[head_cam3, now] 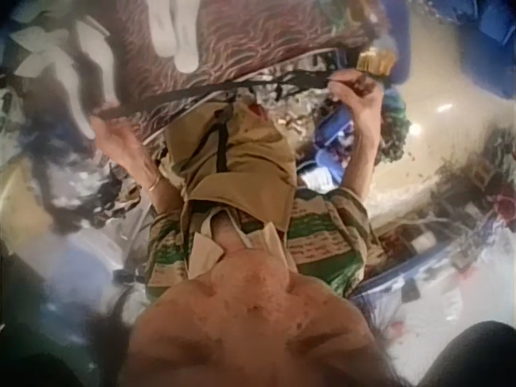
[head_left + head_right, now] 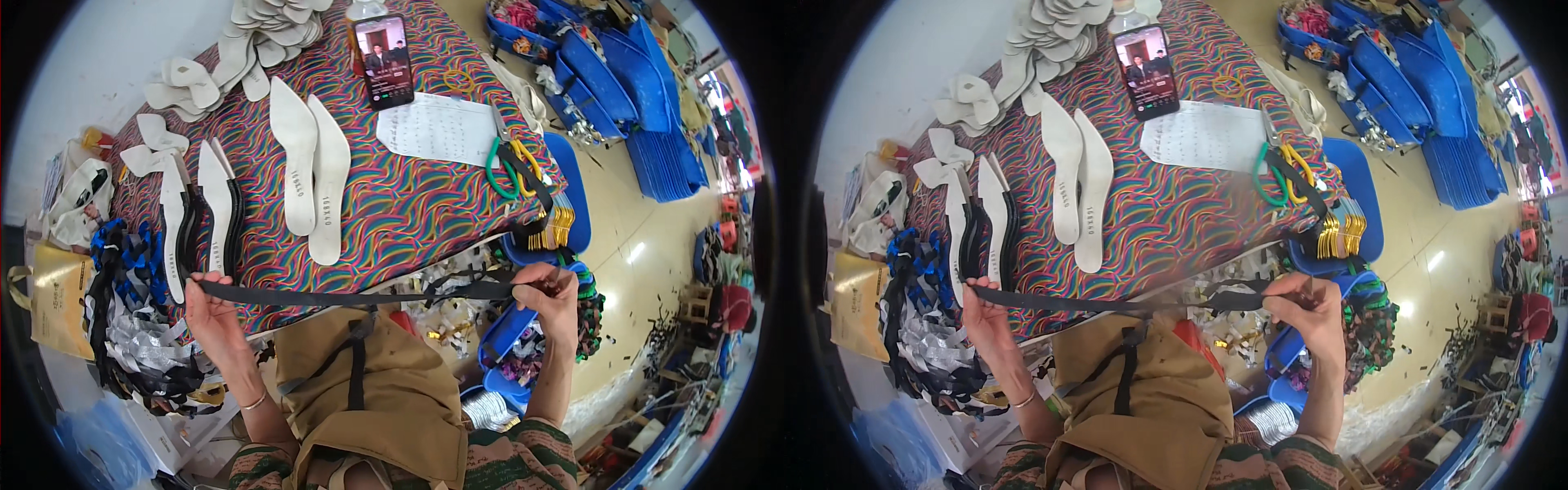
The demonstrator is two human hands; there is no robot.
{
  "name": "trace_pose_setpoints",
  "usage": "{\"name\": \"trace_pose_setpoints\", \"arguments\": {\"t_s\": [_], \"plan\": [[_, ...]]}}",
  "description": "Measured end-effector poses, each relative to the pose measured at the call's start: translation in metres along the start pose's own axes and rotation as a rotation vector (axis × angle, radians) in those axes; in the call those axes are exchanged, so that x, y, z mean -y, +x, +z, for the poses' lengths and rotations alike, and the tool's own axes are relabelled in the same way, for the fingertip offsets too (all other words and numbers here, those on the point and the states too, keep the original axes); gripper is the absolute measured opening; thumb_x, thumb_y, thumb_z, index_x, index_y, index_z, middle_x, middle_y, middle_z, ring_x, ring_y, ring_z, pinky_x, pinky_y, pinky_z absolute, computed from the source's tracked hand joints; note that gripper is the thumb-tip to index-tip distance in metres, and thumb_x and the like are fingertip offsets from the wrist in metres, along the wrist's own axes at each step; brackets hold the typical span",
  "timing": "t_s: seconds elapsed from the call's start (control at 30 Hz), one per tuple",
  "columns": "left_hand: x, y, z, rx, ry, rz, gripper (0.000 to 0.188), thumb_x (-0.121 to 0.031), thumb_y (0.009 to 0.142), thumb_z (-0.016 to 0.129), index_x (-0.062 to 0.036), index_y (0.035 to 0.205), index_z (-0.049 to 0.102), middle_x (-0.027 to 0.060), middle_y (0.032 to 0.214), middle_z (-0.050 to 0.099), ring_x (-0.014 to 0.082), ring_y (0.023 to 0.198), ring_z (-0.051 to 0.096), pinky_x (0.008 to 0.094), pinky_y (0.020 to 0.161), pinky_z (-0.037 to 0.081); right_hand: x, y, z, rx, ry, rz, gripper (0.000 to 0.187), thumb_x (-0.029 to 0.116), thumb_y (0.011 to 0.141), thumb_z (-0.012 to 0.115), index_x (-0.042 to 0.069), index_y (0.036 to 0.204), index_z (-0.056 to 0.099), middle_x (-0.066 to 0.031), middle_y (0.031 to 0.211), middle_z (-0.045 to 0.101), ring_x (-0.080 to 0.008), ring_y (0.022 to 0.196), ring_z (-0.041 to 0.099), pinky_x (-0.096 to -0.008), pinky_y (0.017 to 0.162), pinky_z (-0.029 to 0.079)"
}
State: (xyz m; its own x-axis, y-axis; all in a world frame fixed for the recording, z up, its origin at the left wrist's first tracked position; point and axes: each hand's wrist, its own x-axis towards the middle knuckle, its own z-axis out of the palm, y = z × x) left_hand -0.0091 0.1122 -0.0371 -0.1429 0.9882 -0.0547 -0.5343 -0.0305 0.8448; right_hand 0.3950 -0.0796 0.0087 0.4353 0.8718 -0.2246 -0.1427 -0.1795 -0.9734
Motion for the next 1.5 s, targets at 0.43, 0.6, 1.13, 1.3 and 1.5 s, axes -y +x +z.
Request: {"name": "trace_pose_setpoints", "arguments": {"t_s": [0.43,0.6,1.13,1.3,1.5], "plan": [[-0.037,-0.004,0.005,0.063,0.136,-0.063,0.018,-0.018,0.099,0.054,-0.0007,0.1,0.055,0.0064,0.072,0.058,0.014,0.059,0.055,0.0282,0.055,0.048,-0.005,-0.007,-0.008,0.049,-0.023,0.024,0.01,-0.002,0.078,0.071,-0.003,0.088,0.068,-0.0041,0.076,0.066,-0.0086,0.063,0.058,-0.0226,0.058,0.046],[-0.03,-0.037,0.035,0.965,0.796,-0.449,0.032,-0.008,0.086,0.067,0.005,0.115,0.062,0.0119,0.091,0.07,0.0208,0.083,0.069,0.031,0.075,0.054,0.026,-0.002,0.021,0.22,-0.368,-0.109,0.01,-0.004,0.078,0.068,0.0,0.088,0.069,-0.0049,0.075,0.065,-0.0103,0.067,0.061,-0.0241,0.06,0.047],[0.055,-0.09,0.111,1.043,0.682,-0.146,0.023,-0.008,0.082,0.073,-0.0007,0.103,0.068,0.0135,0.086,0.068,0.0259,0.074,0.065,0.035,0.065,0.05,0.039,0.025,0.065,0.611,-0.788,-0.401,0.033,0.0,0.066,0.07,0.007,0.098,0.066,-0.0078,0.083,0.065,-0.0297,0.073,0.066,-0.0374,0.059,0.05],[0.058,-0.083,0.107,1.024,0.604,-0.106,0.013,-0.009,0.086,0.071,0.0008,0.093,0.069,0.0073,0.071,0.066,0.0141,0.062,0.062,0.0283,0.054,0.045,0.029,0.033,0.065,0.582,-0.709,-0.388,0.027,0.003,0.069,0.072,0.005,0.095,0.067,-0.0095,0.079,0.067,-0.0294,0.071,0.067,-0.0352,0.059,0.051],[0.046,-0.081,0.102,1.074,0.521,-0.476,0.012,-0.012,0.089,0.068,-0.0004,0.084,0.069,0.0023,0.057,0.058,0.0071,0.051,0.053,0.0241,0.047,0.039,0.035,0.041,0.052,0.559,-0.63,-0.326,0.013,0.004,0.074,0.074,0.004,0.086,0.068,-0.01,0.072,0.066,-0.0265,0.066,0.066,-0.0325,0.055,0.049]]}}
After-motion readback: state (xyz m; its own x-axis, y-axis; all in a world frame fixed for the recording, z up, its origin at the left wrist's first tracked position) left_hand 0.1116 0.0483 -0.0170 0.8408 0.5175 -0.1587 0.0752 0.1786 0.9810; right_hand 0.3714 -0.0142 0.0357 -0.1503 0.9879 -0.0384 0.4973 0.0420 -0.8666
